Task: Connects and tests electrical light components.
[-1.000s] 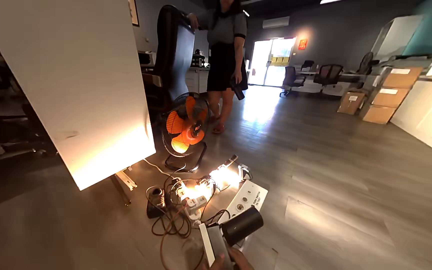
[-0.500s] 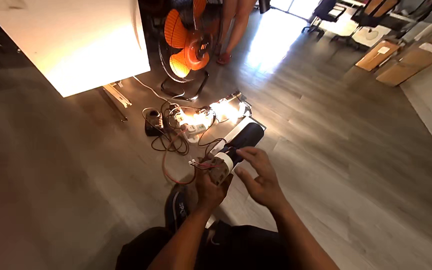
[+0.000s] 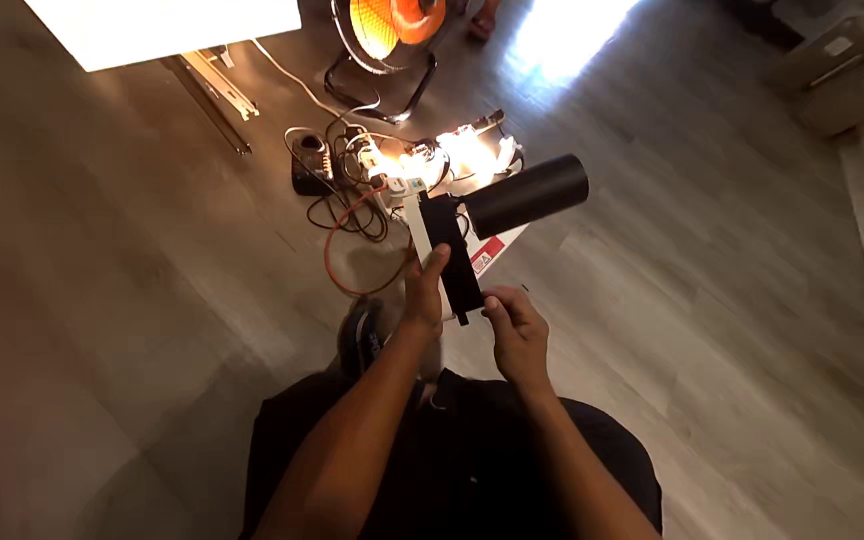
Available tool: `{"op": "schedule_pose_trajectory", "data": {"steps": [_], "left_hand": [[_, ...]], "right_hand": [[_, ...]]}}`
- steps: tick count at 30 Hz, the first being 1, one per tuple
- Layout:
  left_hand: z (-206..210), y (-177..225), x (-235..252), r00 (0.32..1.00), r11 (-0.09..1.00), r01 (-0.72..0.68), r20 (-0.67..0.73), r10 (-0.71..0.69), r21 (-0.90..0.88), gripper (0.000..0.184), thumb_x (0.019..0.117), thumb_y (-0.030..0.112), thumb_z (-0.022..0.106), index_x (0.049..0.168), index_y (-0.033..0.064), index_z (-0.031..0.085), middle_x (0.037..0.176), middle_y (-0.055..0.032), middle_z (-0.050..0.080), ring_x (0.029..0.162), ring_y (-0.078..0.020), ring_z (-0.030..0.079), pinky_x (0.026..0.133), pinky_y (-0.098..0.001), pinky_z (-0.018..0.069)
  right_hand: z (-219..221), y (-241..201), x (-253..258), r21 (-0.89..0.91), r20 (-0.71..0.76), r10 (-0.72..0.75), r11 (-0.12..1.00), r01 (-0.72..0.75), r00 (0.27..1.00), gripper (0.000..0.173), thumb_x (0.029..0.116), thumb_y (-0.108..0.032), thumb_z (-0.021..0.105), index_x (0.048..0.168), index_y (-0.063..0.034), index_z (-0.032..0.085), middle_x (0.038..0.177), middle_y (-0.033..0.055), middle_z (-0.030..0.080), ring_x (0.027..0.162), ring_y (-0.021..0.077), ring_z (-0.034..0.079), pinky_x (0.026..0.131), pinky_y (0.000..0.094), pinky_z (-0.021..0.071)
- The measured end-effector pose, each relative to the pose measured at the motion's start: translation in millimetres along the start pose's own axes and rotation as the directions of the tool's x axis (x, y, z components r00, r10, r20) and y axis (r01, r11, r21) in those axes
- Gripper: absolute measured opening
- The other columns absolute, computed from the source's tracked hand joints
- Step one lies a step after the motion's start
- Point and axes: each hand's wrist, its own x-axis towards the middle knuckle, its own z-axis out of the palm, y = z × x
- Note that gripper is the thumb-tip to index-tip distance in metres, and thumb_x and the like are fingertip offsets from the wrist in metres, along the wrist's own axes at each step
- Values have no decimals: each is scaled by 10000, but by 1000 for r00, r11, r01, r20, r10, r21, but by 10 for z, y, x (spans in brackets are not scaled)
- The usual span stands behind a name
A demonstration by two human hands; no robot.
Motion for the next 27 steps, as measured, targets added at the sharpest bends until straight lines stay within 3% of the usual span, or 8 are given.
{"op": "schedule_pose_trajectory", "data": {"steps": [4, 6, 9, 11, 15, 20, 24, 27], "left_hand": [[1, 78, -23, 998, 971, 53, -30, -62, -233, 440, 1010, 508, 539, 1330, 211, 592, 1194, -28, 685, 1074, -156, 669, 880, -397, 585], [-21, 82, -5, 997, 970, 38, -54, -52, -241, 448, 1003, 517, 553, 1324, 207, 601, 1214, -25, 677, 1103, -153, 655, 904, -404, 572], [-53, 45, 34, 995, 988, 19, -89, -33, -155, 529, 962, 547, 611, 1337, 175, 597, 1220, -54, 676, 1101, -178, 653, 906, -420, 566], [-46, 19, 41, 997, 990, 27, -67, -36, -137, 607, 947, 588, 620, 1384, 170, 566, 1241, -74, 676, 1111, -197, 658, 913, -432, 569], [-17, 28, -8, 996, 983, 63, -48, -72, -175, 645, 951, 671, 547, 1424, 232, 550, 1330, -42, 647, 1209, -196, 621, 971, -449, 546], [-38, 74, -24, 987, 969, 78, -120, -108, -234, 629, 954, 671, 539, 1395, 224, 576, 1322, -50, 648, 1207, -207, 621, 965, -468, 547], [-41, 151, -29, 986, 911, 135, -39, -163, -390, 541, 1000, 598, 508, 1378, 219, 582, 1249, -58, 680, 1118, -206, 669, 903, -437, 583], [-12, 149, -10, 989, 897, 123, -22, -145, -424, 482, 997, 520, 578, 1346, 187, 598, 1196, -73, 693, 1063, -209, 686, 881, -428, 595]], "right_hand": [[293, 64, -276, 223, 51, 46, 973, -56, 998, 130, 985, -63, 617, 964, 27, 708, 970, 71, 715, 823, 143, 707, 757, 324, 633], [373, 13, -289, 294, 1, 99, 951, -95, 995, 157, 958, -91, 672, 1034, 46, 675, 950, 78, 734, 808, 158, 725, 752, 335, 641], [327, -83, -62, 197, -74, 193, 965, -176, 978, 457, 865, -168, 752, 1200, 19, 503, 1000, 69, 671, 767, 111, 680, 689, 276, 607], [239, -77, 107, 86, 13, 221, 971, -221, 975, 584, 835, -217, 799, 1308, 13, 545, 1103, 87, 664, 768, 109, 674, 688, 279, 607], [117, 102, 214, 82, 146, 84, 992, -97, 986, 545, 800, -261, 868, 1267, -82, 652, 1198, 62, 613, 777, 91, 639, 691, 273, 604], [66, 139, 162, 155, 249, 18, 986, -58, 968, 602, 839, -196, 841, 1362, -16, 604, 1340, 93, 586, 962, 123, 671, 859, 301, 609], [50, 179, 221, 169, 288, -19, 985, -32, 957, 535, 848, -139, 826, 1333, -24, 632, 1314, 84, 586, 980, 133, 667, 865, 306, 608], [119, 148, 174, 198, 147, 7, 980, -36, 989, 495, 814, -70, 839, 1257, 26, 641, 1171, 110, 669, 884, 150, 696, 796, 306, 628]]}}
